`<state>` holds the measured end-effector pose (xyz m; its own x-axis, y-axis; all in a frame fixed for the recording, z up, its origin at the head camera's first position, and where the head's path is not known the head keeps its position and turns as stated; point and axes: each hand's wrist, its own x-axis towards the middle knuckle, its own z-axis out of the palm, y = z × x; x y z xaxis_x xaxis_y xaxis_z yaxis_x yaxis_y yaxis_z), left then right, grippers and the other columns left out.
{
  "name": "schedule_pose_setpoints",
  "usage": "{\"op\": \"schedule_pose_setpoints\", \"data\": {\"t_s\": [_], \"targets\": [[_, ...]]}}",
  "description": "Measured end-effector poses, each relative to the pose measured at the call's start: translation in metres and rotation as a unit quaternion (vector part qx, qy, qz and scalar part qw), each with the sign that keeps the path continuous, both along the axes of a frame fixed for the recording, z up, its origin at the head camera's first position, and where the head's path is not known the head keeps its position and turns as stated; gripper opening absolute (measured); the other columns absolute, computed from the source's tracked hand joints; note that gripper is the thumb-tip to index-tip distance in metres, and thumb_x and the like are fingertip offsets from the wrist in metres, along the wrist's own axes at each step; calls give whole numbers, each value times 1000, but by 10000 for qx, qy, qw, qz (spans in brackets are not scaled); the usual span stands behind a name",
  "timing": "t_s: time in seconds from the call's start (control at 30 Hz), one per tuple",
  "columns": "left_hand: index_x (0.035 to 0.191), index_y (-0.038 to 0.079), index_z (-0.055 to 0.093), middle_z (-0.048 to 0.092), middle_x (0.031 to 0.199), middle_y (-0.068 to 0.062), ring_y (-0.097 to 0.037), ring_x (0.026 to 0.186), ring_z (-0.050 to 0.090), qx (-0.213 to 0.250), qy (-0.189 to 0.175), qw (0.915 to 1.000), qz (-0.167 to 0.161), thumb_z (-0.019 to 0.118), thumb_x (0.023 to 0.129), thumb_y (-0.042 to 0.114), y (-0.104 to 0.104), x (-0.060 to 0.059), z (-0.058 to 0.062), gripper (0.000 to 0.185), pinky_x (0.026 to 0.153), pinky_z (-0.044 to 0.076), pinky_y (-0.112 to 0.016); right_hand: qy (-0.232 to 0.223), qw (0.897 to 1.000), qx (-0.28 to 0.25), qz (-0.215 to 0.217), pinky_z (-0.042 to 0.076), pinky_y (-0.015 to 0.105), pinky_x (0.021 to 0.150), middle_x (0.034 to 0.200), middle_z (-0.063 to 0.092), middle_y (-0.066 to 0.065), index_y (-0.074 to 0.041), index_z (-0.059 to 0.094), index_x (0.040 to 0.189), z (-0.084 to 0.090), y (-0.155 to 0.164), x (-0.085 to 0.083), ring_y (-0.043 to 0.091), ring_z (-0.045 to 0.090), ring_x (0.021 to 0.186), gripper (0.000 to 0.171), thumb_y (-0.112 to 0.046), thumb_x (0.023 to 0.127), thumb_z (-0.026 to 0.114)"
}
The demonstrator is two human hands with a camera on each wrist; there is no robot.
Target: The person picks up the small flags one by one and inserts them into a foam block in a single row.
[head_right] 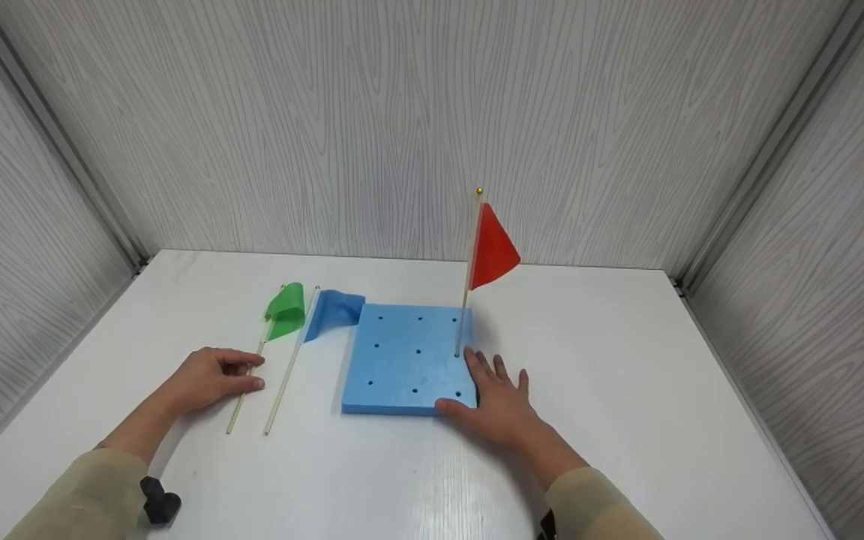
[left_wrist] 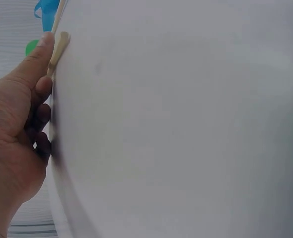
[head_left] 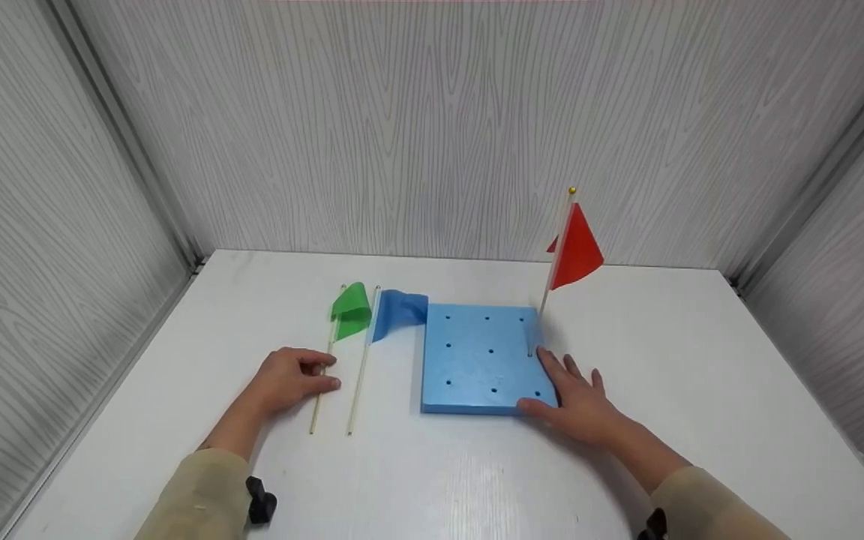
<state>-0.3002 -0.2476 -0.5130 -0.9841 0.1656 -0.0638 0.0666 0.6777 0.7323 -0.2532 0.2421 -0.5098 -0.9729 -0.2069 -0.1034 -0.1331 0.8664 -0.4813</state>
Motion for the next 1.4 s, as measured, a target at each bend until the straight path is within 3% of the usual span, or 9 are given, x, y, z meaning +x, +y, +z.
{"op": "schedule_pose_setpoints", "data": {"t_s": [0.17, 0.43, 0.73, 1.0, 1.13, 1.4], "targets": [[129, 11, 77, 70, 113, -5, -25, 105, 57, -21, -5, 10000, 39, 84, 93, 25, 2, 0, 2, 39, 98, 50, -43, -17, 10000, -20, 23, -9, 71, 122, 174, 23, 17, -20, 13, 172, 0, 1, 0, 46, 7, 161, 113, -82, 89, 59], [126, 10, 79, 71, 111, -7, -25, 102, 59, -164, 134, 9997, 91, 79, 98, 18, 2, -1, 6, 29, 93, 51, -42, -24, 10000, -31, 38, -9, 71, 121, 174, 24, 16, -20, 13, 172, 1, 0, -1, 46, 7, 161, 112, -82, 90, 59], [123, 4, 79, 74, 105, -6, -23, 99, 62, -32, 227, 9996, 186, 79, 95, 12, 0, -1, 9, 29, 90, 52, -41, 54, 10000, 28, 46, -8, 73, 121, 173, 24, 18, -19, 14, 172, 1, -2, 1, 47, 8, 160, 111, -80, 90, 59], [117, 3, 80, 76, 95, -4, -21, 91, 65, -29, 520, 9969, 598, 79, 93, 9, 4, 0, 10, 25, 85, 53, -39, -25, 10000, 37, 22, -9, 71, 121, 174, 23, 15, -21, 13, 172, 1, 0, -1, 45, 6, 161, 114, -83, 89, 58], [119, 2, 79, 75, 94, -4, -20, 89, 65, 25, 599, 9961, 655, 76, 93, 8, 4, 2, 9, 26, 83, 53, -37, -34, 10000, 37, 28, -10, 71, 121, 174, 23, 15, -21, 12, 172, 1, 0, -1, 45, 6, 161, 113, -83, 89, 58], [127, -1, 74, 72, 101, -10, -23, 91, 63, 444, 332, 9953, 797, 70, 96, 5, 2, 2, 11, 32, 78, 52, -32, -68, 10000, 9, 23, -10, 71, 122, 174, 23, 14, -22, 12, 172, 2, -2, -1, 45, 5, 161, 112, -82, 90, 58]]}}
